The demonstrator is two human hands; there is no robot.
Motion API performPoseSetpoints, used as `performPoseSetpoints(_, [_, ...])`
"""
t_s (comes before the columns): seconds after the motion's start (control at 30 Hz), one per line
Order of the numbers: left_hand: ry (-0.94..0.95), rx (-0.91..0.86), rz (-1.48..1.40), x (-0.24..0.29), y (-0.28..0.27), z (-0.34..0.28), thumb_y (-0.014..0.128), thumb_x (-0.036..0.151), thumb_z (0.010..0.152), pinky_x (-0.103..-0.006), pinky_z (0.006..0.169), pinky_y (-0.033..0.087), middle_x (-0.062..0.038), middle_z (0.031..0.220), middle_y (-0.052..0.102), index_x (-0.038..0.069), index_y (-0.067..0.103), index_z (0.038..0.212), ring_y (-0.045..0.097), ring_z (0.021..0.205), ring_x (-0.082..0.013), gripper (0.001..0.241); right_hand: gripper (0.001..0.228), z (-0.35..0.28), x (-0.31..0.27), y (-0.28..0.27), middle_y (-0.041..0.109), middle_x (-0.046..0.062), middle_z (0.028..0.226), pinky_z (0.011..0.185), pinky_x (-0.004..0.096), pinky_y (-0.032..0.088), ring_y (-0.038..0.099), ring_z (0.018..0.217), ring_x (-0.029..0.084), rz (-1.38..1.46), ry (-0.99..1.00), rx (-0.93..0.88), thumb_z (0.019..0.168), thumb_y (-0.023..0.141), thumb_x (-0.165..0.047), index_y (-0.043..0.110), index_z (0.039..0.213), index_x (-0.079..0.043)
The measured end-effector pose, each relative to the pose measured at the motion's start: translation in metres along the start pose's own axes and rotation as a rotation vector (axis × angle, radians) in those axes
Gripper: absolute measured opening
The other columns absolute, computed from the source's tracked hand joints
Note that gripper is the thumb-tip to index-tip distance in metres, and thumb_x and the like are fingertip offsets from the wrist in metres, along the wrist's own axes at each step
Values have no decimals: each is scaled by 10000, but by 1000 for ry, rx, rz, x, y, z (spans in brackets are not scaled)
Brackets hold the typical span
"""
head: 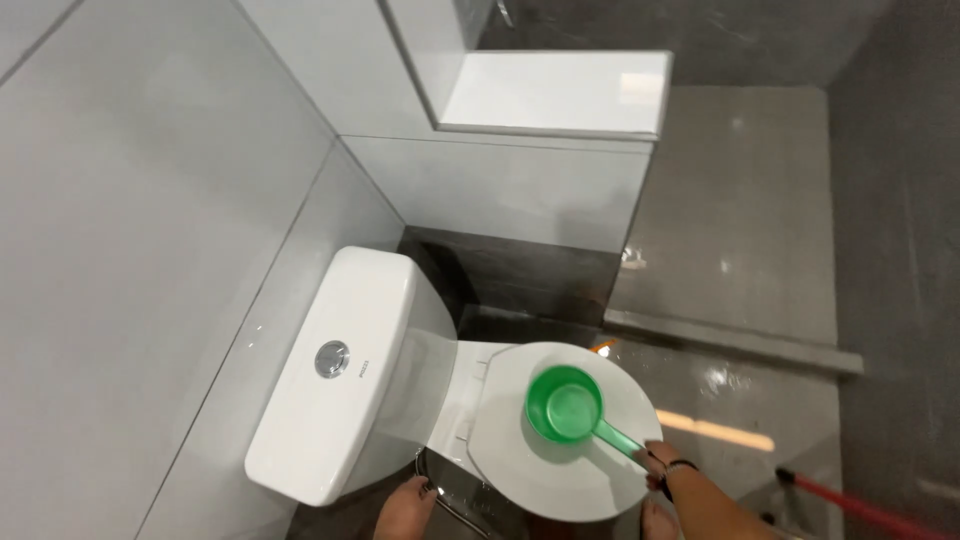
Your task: Cleaning various parts of a bathroom including the toilet, floor, and sink area.
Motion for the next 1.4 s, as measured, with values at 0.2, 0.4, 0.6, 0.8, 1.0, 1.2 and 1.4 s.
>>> performPoseSetpoints(0.2, [11, -106, 90, -4, -8, 26, 631, 375, 929, -388, 1007, 533, -117, 1173, 736, 112, 635, 1338, 696, 1135, -292, 486, 765, -13, -5, 16, 592, 177, 1378, 837, 355, 581, 643, 1119, 280, -162, -265, 125, 901, 742, -355, 404, 1533, -90])
performPoseSetpoints(0.4, [178, -147, 177, 22, 10, 63, 634, 391, 944, -408, 1011, 528, -154, 1236, 718, 92, 649, 1340, 671, 1171, -341, 497, 661, -145, 26, -34, 611, 176, 1432, 889, 498, 603, 685, 1127, 340, 171, -19, 183, 901, 662, -321, 489, 1498, -99])
performPoseSetpoints(0.6, [310, -170, 231, 125, 25, 64, 636, 391, 932, -411, 1019, 520, -148, 1224, 736, 113, 647, 1352, 683, 1160, -336, 504, 597, -172, 225, -70, 625, 157, 1431, 1137, 407, 448, 572, 1327, 337, -210, 59, 489, 919, 640, -438, 633, 1397, -78])
performPoseSetpoints(0.8, [480, -126, 218, 208, 32, 28, 629, 376, 931, -413, 990, 527, -144, 1197, 748, 110, 657, 1343, 691, 1123, -340, 492, 583, -280, 333, -92, 579, 129, 1476, 1136, 415, 455, 570, 1336, 312, -83, 309, 557, 925, 615, -423, 610, 1416, -110])
performPoseSetpoints(1.0, [657, -41, 139, 279, 69, -17, 621, 363, 944, -408, 936, 549, -139, 1111, 784, 100, 680, 1317, 730, 1031, -327, 461, 577, -351, 416, -128, 628, 139, 1429, 1114, 395, 484, 617, 1292, 303, -37, 200, 647, 920, 650, -401, 602, 1413, -105])
performPoseSetpoints(1.2, [899, -108, 116, 428, 141, -140, 644, 313, 942, -413, 915, 544, -158, 1145, 752, 86, 681, 1306, 717, 1030, -315, 430, 520, -559, 353, -139, 632, 143, 1317, 1029, 428, 489, 603, 1204, 338, -127, -2, 906, 917, 646, -360, 580, 1395, -165])
performPoseSetpoints(1.4, [1220, -291, 55, 559, 209, -282, 671, 284, 920, -384, 889, 561, -145, 1149, 752, 73, 681, 1283, 741, 980, -287, 420, 430, -686, 369, -116, 708, 120, 1160, 882, 421, 554, 672, 1053, 340, -69, -69, 1253, 894, 666, -299, 648, 1292, -138])
Point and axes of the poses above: each hand's wrist, its own z-axis towards the middle knuckle, its own y-axis out of the palm, x = y × z, the point moved 3 cm from there along z, towards the middle knuckle
